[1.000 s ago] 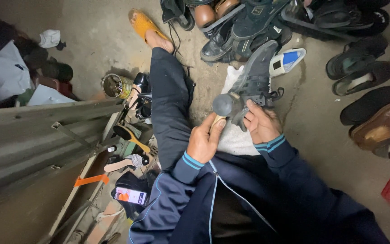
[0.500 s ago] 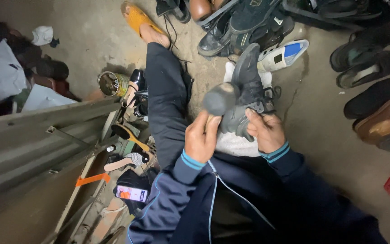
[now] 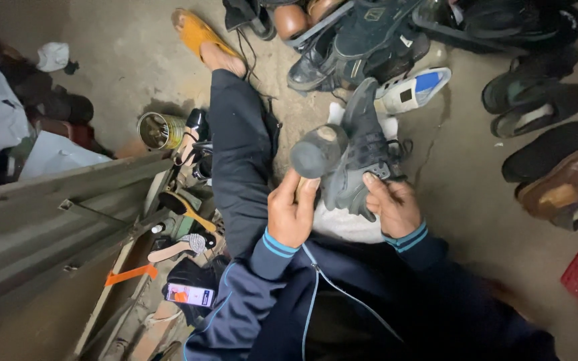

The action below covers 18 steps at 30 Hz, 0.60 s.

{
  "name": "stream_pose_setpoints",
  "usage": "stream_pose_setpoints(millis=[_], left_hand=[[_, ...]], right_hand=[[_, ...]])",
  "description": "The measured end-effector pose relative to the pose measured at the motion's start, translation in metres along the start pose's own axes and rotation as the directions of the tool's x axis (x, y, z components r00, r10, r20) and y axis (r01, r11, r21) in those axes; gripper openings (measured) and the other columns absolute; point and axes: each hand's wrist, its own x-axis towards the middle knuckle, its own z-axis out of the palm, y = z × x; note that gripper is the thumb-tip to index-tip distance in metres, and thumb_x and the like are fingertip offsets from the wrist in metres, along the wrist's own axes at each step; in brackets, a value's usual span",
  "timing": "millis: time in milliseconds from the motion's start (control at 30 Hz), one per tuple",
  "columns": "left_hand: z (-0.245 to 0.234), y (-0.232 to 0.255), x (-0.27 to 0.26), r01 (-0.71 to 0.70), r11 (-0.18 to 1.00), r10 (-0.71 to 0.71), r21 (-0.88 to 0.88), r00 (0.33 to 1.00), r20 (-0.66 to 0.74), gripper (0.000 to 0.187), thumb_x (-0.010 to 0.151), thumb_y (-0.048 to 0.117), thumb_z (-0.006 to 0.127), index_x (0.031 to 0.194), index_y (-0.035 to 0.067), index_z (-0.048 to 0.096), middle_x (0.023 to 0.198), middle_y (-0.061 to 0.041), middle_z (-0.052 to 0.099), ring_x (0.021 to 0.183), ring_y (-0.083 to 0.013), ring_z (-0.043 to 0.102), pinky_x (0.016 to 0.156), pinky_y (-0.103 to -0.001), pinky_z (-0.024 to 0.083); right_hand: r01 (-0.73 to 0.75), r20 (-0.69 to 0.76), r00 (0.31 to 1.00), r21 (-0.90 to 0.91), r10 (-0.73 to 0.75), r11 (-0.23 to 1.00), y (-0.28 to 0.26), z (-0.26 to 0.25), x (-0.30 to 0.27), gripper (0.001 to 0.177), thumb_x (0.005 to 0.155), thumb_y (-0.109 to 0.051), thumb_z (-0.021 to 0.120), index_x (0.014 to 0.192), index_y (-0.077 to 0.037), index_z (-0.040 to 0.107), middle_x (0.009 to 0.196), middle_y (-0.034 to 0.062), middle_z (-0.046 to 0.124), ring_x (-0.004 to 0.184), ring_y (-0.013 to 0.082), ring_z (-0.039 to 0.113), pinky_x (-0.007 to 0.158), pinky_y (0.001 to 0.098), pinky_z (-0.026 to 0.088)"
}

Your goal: The person sits on the floor and cleans a single dark sneaker using a small brush and a yellow brush. They scrub the toe and sides of the shoe, then switch to the yellow brush to continue cleaning the upper and sides. The person repeatedly switches between the two brushes while working on the same shoe.

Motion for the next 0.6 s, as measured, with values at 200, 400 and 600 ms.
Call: stream_pose_setpoints(millis=[200,400,600], left_hand=[[0.008,-0.001,0.013,-0.001,0.991,-0.003,0.135,1.0,0.026,0.036,0.099,0.024,0.069,0.128,0.004,0.07,0.093,-0.025,0.076,0.089,-0.0452,0.072,0.067,-0.05,0.061],[0.019,-0.015,0.024,0.063,0.978,-0.079,0.199,0.994,0.074,0.042,0.101,0.031,0.065,0.134,0.005,0.066,0.101,-0.026,0.075,0.097,-0.0463,0.07,0.076,-0.057,0.06],[0.015,0.0,0.025,0.008,0.997,-0.005,0.071,0.999,-0.04,0.028,0.1,0.019,0.063,0.122,0.002,0.071,0.092,-0.022,0.077,0.09,-0.0452,0.073,0.072,-0.051,0.059]], right_hand=[[-0.008,0.017,1.0,0.075,0.007,0.997,0.006,0.0,0.01,0.047,0.101,-0.016,0.071,0.06,-0.014,0.049,0.055,-0.0105,0.024,0.043,-0.004,0.032,0.04,0.0108,0.029],[-0.017,0.02,1.0,0.044,0.017,0.999,-0.001,0.005,0.007,0.051,0.102,-0.02,0.072,0.057,-0.013,0.049,0.053,-0.0112,0.028,0.043,-0.0035,0.031,0.041,0.011,0.028],[0.037,0.047,0.998,0.122,-0.043,0.992,0.021,-0.002,0.01,0.051,0.101,-0.011,0.071,0.055,-0.013,0.047,0.05,-0.0086,0.025,0.042,-0.0031,0.027,0.039,0.0116,0.022]])
